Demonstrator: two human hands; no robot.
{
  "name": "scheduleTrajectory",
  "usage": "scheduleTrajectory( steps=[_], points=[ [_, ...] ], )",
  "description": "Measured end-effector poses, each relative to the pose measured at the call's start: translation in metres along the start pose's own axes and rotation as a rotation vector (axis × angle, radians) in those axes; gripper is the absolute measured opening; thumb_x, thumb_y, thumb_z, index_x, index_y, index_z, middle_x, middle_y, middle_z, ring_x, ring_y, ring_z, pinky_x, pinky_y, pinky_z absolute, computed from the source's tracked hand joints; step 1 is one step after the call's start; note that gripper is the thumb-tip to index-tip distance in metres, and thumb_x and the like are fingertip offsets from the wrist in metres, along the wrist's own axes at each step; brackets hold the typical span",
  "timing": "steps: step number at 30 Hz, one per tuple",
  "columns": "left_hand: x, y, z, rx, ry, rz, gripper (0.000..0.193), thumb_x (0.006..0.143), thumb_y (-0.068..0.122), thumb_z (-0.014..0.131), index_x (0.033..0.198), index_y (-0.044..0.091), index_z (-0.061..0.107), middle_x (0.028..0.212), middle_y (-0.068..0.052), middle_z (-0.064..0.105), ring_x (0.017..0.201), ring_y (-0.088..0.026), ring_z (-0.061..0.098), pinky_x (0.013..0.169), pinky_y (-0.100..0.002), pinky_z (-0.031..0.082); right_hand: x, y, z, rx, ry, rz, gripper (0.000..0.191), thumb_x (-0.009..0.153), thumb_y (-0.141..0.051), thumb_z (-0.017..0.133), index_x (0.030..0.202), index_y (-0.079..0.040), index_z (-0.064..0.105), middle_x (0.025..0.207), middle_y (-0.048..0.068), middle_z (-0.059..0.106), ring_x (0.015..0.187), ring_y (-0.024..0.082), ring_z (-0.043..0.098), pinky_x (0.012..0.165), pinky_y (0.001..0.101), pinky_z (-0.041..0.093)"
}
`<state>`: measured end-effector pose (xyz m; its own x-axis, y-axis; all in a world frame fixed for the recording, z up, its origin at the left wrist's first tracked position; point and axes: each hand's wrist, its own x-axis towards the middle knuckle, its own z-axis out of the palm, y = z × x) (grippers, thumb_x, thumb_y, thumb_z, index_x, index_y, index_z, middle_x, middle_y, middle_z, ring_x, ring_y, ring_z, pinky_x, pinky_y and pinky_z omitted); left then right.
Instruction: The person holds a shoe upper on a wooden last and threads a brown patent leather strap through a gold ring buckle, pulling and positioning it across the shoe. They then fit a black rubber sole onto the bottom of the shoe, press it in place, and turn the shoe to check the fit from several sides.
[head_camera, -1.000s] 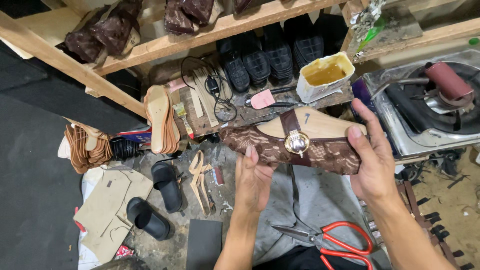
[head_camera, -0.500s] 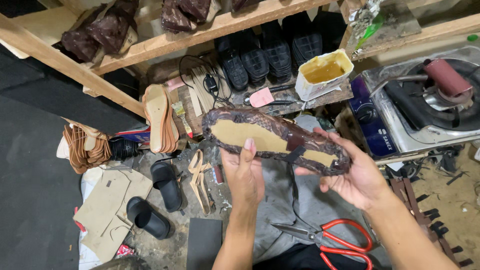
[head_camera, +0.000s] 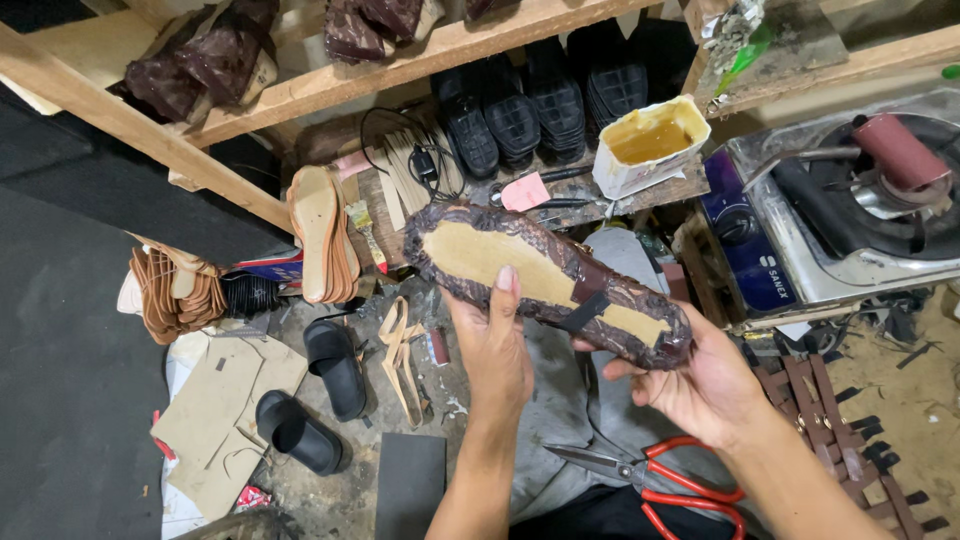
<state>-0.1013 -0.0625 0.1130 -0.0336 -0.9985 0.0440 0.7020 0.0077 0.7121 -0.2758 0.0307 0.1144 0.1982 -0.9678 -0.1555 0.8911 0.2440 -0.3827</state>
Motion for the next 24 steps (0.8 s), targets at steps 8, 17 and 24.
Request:
scheduleTrajectory(
  steps=[8, 17, 24],
  points=[
    [-0.017, -0.002, 0.019, 0.164, -0.116, -0.047, 0.084, 0.087, 0.000, 0.075, 0.153, 0.006, 0.024, 0.129, -0.013, 0.056, 0.113, -0.019, 0.060, 0.090, -0.030, 0.053, -0.006, 0.014, -0.002, -0.059, 0.123, -0.072, 0.054, 0.107, -0.035, 0.033, 0.135, 0.006, 0.054, 0.114, 0.032, 0.070, 0.076, 0.028, 0.074, 0.056, 0.0365, 0.062],
    [-0.020, -0.006, 0.031, 0.217, -0.150, -0.017, 0.080, 0.084, -0.010, 0.075, 0.145, 0.003, 0.025, 0.122, -0.014, 0.056, 0.101, -0.018, 0.066, 0.085, -0.031, 0.061, -0.006, 0.024, -0.011, -0.036, 0.204, -0.118, 0.043, 0.108, -0.030, 0.037, 0.120, 0.003, 0.060, 0.096, 0.018, 0.072, 0.071, 0.029, 0.072, 0.051, 0.0350, 0.059],
    [-0.015, -0.008, 0.018, 0.161, -0.231, -0.120, 0.080, 0.085, -0.003, 0.077, 0.146, 0.003, 0.026, 0.125, -0.012, 0.056, 0.108, -0.017, 0.064, 0.086, -0.029, 0.059, -0.007, 0.028, -0.011, -0.058, 0.205, -0.174, 0.042, 0.110, -0.031, 0.037, 0.123, 0.003, 0.058, 0.096, 0.018, 0.071, 0.072, 0.028, 0.071, 0.048, 0.0329, 0.056]
  ],
)
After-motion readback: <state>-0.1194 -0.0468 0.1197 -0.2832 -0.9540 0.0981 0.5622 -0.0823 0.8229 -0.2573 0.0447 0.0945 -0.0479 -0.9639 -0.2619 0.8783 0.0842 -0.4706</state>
